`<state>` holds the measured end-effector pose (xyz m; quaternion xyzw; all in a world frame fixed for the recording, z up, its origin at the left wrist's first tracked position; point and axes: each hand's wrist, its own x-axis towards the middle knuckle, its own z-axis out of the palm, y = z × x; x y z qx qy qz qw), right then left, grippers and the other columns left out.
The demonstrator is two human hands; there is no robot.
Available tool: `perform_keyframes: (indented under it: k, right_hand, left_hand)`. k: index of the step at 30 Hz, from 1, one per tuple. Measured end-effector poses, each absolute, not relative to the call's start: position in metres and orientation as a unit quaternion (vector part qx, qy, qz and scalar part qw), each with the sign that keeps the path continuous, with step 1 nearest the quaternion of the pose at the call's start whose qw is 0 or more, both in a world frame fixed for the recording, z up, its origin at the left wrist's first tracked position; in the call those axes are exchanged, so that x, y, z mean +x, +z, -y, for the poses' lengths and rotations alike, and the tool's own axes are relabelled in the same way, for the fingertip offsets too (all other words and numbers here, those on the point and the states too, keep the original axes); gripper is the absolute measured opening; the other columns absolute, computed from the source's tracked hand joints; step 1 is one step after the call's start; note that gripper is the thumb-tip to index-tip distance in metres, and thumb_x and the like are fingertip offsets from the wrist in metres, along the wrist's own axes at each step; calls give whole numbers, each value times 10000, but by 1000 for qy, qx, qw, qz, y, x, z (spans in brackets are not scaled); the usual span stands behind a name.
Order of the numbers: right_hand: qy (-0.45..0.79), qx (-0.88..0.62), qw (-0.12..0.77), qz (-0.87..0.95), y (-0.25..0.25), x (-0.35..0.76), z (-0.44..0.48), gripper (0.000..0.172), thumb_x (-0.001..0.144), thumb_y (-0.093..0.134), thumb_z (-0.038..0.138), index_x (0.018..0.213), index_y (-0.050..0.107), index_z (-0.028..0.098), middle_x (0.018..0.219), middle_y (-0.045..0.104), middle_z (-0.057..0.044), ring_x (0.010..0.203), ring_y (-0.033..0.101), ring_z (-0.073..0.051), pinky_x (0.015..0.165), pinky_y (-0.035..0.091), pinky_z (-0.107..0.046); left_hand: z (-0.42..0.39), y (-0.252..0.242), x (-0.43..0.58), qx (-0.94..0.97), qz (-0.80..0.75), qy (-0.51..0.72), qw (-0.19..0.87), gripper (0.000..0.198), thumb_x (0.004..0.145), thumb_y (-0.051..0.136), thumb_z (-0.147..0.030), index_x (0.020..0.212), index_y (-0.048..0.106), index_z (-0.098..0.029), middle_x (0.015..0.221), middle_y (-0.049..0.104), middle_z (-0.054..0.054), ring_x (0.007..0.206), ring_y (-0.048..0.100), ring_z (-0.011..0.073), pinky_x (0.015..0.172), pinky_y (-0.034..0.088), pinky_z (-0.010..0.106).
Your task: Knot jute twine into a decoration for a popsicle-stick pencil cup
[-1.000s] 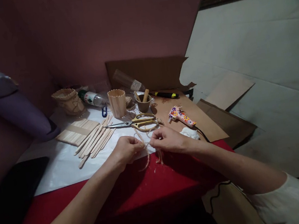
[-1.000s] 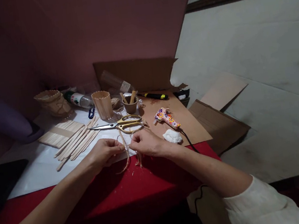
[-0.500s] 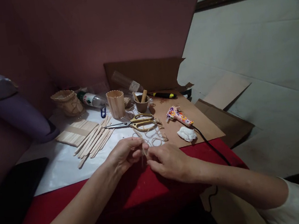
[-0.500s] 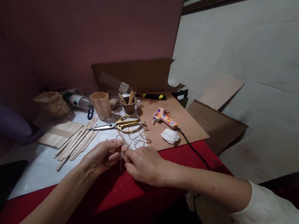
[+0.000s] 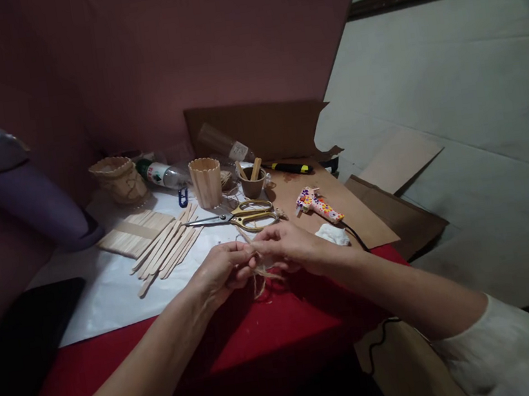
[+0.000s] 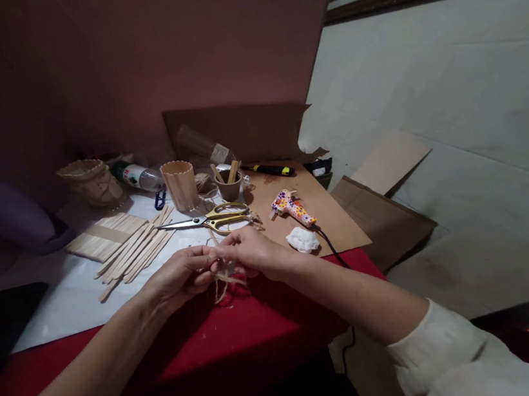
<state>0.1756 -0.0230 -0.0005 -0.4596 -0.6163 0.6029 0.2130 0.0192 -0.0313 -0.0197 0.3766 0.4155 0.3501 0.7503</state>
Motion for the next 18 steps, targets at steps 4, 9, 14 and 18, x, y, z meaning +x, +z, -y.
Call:
perform_keyframes:
  k: [4, 9, 14, 18]
  right_hand:
    - [598, -465, 156, 634, -3, 179, 14, 187, 762, 579, 320, 729, 578, 136, 448, 388, 71, 358, 259, -40, 361, 173, -194]
    - [337, -479, 89, 806, 14, 200, 5, 137, 733, 604, 267, 661, 640, 156, 566, 547, 3, 527, 448, -94, 490, 274, -223]
    - [197, -495, 169, 829, 24, 192, 12, 229, 824, 503, 266, 693, 649, 148, 735, 618, -52, 676, 504, -131, 575, 318, -241]
    - [446, -516, 132, 719, 9, 173, 13, 337, 872, 428, 377, 758, 623, 126, 484, 498, 11, 407, 374, -75, 405, 242, -213]
  left_hand:
    - [31, -17, 17, 374, -438, 351, 738, 124, 644, 610, -128, 602, 494, -133, 422, 459, -32, 304, 273, 12, 339, 92, 159]
    - [31, -17, 14, 393, -450, 340, 726, 146, 661, 606, -151, 576, 488, -137, 436, 474, -28, 283, 235, 2, 333, 62, 174]
    - [31, -19, 14, 395, -448, 346, 724, 157, 679, 607, -168, 576, 493, -136, 446, 472, -31, 285, 223, -2, 334, 62, 180]
    - [32, -18, 14, 397, -453, 349, 717, 158, 683, 601, -171, 577, 491, -134, 430, 446, -40, 294, 229, -1, 337, 66, 170]
